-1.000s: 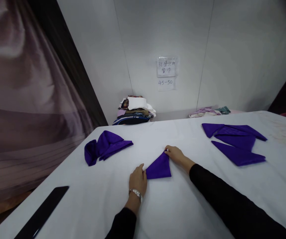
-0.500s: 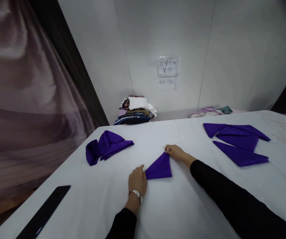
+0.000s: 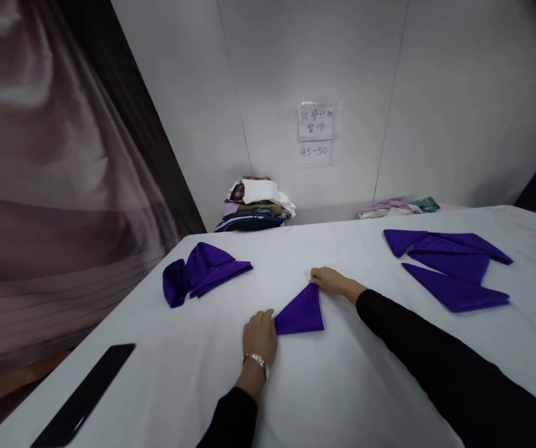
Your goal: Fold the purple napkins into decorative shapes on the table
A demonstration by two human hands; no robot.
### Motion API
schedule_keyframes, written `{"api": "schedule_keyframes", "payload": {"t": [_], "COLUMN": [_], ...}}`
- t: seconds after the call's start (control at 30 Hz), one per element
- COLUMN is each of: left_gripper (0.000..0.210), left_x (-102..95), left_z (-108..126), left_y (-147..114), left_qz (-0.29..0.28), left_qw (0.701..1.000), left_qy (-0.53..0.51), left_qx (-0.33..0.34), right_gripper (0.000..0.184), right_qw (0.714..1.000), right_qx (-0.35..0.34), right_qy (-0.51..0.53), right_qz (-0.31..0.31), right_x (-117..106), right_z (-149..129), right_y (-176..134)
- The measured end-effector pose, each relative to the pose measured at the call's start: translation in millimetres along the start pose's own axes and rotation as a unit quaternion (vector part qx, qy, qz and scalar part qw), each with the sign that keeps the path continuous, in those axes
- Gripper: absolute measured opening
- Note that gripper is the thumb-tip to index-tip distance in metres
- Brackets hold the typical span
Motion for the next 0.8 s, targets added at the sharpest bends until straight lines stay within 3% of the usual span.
{"api": "schedule_keyframes", "payload": {"t": [0.2, 0.47, 0.67, 0.8], "left_gripper": [0.034, 0.059, 0.052, 0.039], "left_x": [2.0, 15.4, 18.0, 5.1], "left_z": [1.6, 5.0, -3.0, 18.4], "left_y": [-0.3, -0.1, 4.0, 13.9], "left_qz": [-0.001, 0.011, 0.006, -0.003], "left_qw": [1.000, 0.991, 0.992, 0.996], "left_qy": [0.006, -0.086, -0.116, -0.080], "left_qx": [0.015, 0.101, 0.057, 0.039], "right_gripper": [0.014, 0.018, 0.021, 0.023], "right_qw": [1.000, 0.999, 0.997, 0.995], "right_qx": [-0.001, 0.036, 0.065, 0.086], "right_qy": [0.005, 0.001, 0.002, 0.013], "right_qz": [-0.019, -0.015, -0.029, -0.049], "right_x": [2.5, 5.7, 5.0, 5.5], "right_z": [3.0, 8.5, 10.7, 11.0], "right_y": [7.2, 12.9, 20.3, 19.4]}}
Point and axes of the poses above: each hand's wrist, its own y-axis towards the middle knuckle, its own x-axis out of the palm, z = x × y, the point moved 6 cm from there along y, towards the middle knuckle, and after that the axes turned 11 degrees about z, right-handed, at the moved point
